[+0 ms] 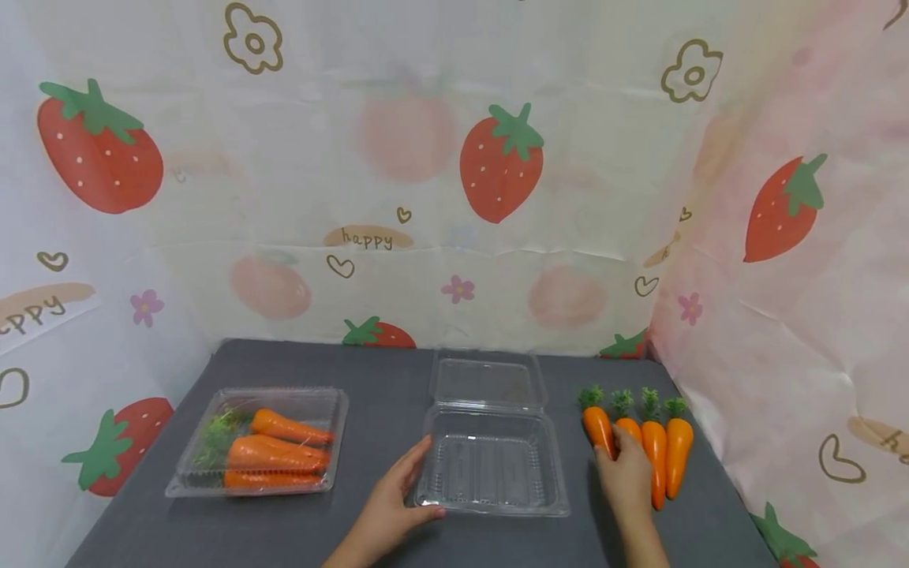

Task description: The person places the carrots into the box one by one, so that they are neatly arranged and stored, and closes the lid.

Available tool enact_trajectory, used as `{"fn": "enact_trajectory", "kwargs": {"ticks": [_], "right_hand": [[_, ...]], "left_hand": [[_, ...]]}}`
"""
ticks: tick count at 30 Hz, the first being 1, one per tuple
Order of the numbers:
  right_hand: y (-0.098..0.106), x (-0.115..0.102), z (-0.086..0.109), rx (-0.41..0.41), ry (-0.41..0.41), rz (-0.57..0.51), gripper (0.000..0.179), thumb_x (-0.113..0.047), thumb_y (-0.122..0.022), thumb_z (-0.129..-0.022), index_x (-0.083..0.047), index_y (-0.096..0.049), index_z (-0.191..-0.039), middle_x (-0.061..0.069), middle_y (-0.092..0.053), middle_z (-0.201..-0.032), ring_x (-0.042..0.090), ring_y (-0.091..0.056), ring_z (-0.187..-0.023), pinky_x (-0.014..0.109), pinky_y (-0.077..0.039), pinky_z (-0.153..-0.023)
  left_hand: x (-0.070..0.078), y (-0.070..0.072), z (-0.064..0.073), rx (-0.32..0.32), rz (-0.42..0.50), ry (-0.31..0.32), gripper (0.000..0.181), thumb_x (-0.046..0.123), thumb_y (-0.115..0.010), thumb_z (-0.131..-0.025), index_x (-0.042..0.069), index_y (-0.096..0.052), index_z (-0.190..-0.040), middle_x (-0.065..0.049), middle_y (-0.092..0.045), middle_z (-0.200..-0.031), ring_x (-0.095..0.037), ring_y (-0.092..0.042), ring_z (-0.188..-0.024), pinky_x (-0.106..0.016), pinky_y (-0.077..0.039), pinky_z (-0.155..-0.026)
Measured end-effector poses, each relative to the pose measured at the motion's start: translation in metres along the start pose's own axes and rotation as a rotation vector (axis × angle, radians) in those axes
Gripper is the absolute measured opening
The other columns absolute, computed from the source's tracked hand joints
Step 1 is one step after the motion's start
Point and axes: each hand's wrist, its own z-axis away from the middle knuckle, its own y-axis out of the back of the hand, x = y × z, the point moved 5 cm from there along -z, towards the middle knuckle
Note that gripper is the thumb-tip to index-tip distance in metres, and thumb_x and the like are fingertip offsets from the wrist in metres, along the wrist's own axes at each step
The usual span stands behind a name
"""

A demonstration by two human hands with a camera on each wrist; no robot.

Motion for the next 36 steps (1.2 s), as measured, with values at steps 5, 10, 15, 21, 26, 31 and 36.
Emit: {"fn": "enact_trajectory", "kwargs": {"ticks": [5,10,15,21,26,31,36], "right_hand": [[-0.008,0.003,-0.003,0.032,-0.020,0.002,0.053,-0.010,-0.067,-0.095,0.012,-0.052,-0.141,0.035,-0.061,-0.130,0.049,-0.059,-0.118,0.064,-0.050,-0.097],[-0.015,0.005,-0.007,-0.003,-0.059,0.009,0.056,-0.008,-0.069,-0.095,0.011,-0.050,-0.144,0.035,-0.059,-0.134,0.050,-0.057,-0.120,0.064,-0.050,-0.097],[-0.017,0.004,-0.009,-0.004,-0.076,0.010,0.056,-0.007,-0.071,-0.094,0.011,-0.052,-0.143,0.035,-0.060,-0.132,0.050,-0.058,-0.118,0.063,-0.051,-0.095],[-0.016,0.005,-0.008,0.035,-0.076,0.019,0.053,-0.007,-0.070,-0.093,0.010,-0.054,-0.140,0.034,-0.059,-0.134,0.050,-0.057,-0.121,0.065,-0.048,-0.101],[-0.016,0.008,-0.004,0.062,-0.090,-0.024,0.049,-0.004,-0.068,-0.093,0.009,-0.056,-0.139,0.032,-0.059,-0.135,0.049,-0.057,-0.122,0.063,-0.048,-0.102],[-0.016,0.009,-0.001,0.105,-0.104,-0.082,0.048,-0.001,-0.068,-0.093,0.008,-0.057,-0.139,0.030,-0.060,-0.136,0.047,-0.057,-0.123,0.063,-0.047,-0.103],[-0.012,0.004,0.001,0.114,-0.054,-0.141,0.049,-0.001,-0.068,-0.094,0.005,-0.056,-0.141,0.029,-0.060,-0.138,0.046,-0.057,-0.126,0.061,-0.048,-0.104]], "left_hand": [[-0.002,0.003,0.000,-0.005,0.021,0.010,0.101,0.009,-0.094,-0.068,0.006,-0.043,-0.156,-0.013,-0.040,-0.162,-0.032,-0.040,-0.147,-0.047,-0.042,-0.116],[-0.002,0.006,0.000,-0.001,0.049,0.010,0.102,0.007,-0.094,-0.068,0.005,-0.042,-0.156,-0.015,-0.039,-0.162,-0.032,-0.039,-0.147,-0.045,-0.040,-0.118],[-0.004,0.009,0.000,0.002,0.075,0.002,0.102,0.006,-0.093,-0.069,0.008,-0.042,-0.156,-0.016,-0.038,-0.163,-0.032,-0.037,-0.148,-0.041,-0.037,-0.119],[-0.005,0.014,0.002,0.029,0.081,-0.011,0.101,0.005,-0.093,-0.068,0.004,-0.042,-0.155,-0.017,-0.038,-0.162,-0.034,-0.037,-0.147,-0.036,-0.039,-0.119],[-0.005,0.017,0.004,0.042,0.109,-0.022,0.099,0.004,-0.093,-0.068,0.001,-0.044,-0.153,-0.020,-0.038,-0.162,-0.038,-0.036,-0.147,-0.041,-0.037,-0.119],[-0.007,0.019,0.005,0.047,0.112,-0.014,0.097,0.005,-0.093,-0.068,0.002,-0.046,-0.153,-0.019,-0.038,-0.162,-0.037,-0.037,-0.147,-0.046,-0.036,-0.118],[-0.010,0.021,0.004,0.054,0.098,-0.012,0.097,0.003,-0.093,-0.068,0.000,-0.045,-0.153,-0.018,-0.038,-0.162,-0.037,-0.037,-0.147,-0.044,-0.037,-0.118]]}}
